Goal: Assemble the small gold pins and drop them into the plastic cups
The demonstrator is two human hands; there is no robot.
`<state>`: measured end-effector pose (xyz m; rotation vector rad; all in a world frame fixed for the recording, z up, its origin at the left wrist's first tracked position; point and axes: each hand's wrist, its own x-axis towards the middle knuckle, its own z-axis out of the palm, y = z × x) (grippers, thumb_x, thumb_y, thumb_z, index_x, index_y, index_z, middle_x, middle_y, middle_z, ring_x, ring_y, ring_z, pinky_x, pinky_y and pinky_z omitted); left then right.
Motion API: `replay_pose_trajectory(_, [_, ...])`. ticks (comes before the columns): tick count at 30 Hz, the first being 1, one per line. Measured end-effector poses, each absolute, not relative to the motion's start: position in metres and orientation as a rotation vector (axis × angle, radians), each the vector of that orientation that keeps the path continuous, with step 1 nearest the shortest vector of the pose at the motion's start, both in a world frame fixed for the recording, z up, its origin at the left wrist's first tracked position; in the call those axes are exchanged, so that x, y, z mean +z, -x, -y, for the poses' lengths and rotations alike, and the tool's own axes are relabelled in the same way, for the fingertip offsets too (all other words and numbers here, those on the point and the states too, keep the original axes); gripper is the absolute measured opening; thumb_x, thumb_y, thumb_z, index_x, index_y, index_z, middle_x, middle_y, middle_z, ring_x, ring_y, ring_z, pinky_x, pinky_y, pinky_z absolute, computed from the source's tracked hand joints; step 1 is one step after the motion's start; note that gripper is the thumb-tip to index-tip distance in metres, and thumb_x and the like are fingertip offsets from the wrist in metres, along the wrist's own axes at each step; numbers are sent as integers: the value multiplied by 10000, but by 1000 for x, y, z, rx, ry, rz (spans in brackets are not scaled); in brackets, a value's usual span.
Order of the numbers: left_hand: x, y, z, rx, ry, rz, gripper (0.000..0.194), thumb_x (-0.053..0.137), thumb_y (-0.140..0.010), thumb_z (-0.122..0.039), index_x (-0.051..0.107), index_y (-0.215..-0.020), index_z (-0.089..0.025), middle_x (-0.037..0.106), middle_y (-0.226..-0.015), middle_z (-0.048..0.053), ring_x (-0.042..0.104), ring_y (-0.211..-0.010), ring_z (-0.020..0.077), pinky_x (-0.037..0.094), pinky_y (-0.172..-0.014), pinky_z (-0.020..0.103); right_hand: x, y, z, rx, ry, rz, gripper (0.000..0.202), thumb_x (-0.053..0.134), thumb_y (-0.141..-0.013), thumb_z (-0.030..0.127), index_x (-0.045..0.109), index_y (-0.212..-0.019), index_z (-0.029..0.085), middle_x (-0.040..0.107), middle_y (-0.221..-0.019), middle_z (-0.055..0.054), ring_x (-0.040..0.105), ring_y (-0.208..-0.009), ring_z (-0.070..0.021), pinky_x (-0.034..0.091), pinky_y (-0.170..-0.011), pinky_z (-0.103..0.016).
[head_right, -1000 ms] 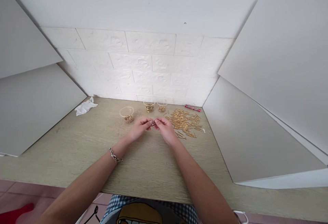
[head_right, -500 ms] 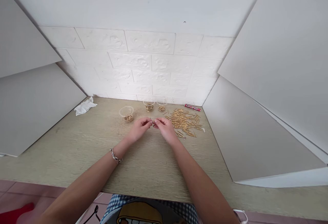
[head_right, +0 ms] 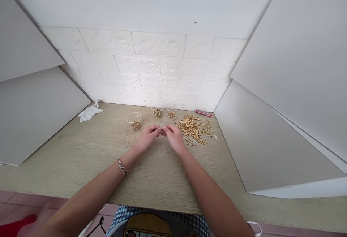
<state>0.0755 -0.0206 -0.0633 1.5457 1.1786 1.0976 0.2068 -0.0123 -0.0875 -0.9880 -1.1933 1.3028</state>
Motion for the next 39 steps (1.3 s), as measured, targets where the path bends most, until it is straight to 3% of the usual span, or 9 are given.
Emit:
replay_pose_trajectory(5, [-64,-75,19,1073,-1420,-1098,217,530,-709,-336,559,-642,-132,484,-570,-28,418,-556,88,336,-561,227,-79,-209,14,1317,1012,1232,249,603,-671,408,582,-759,175,630,-705,-30,594,-646,-165,487,-658,-320])
replay_pose_trajectory(8, [-62,-75,20,1056,-1434,-1129,203,529,-704,-330,560,-649,-137,490,-586,-26,416,-566,90,332,-560,227,-74,-211,17,1156,1122,1389,196,537,-719,376,562,-739,183,608,-698,-12,566,-612,-141,452,-614,-286])
replay_pose_trajectory(13, [-61,-75,20,1026,-1425,-1139,185,499,-708,-307,517,-617,-147,474,-580,-28,414,-565,91,338,-560,227,-77,-215,16,946,1211,1643,250,427,-800,373,468,-628,197,466,-547,36,451,-513,-110,360,-533,-249])
replay_pose_trajectory(20, [-60,-77,23,959,-1443,-1072,225,447,-739,-336,483,-609,-156,457,-570,-27,415,-544,91,338,-545,232,-83,-210,15,1203,1162,1423,372,376,-814,480,352,-558,212,320,-457,60,298,-406,-93,273,-426,-248])
replay_pose_trajectory(39, [-67,-78,20,956,-1425,-944,255,484,-729,-390,479,-627,-156,411,-579,-31,387,-564,88,340,-539,222,-78,-205,18,1455,956,1192,393,482,-744,486,308,-523,212,281,-438,83,286,-346,-60,274,-366,-227])
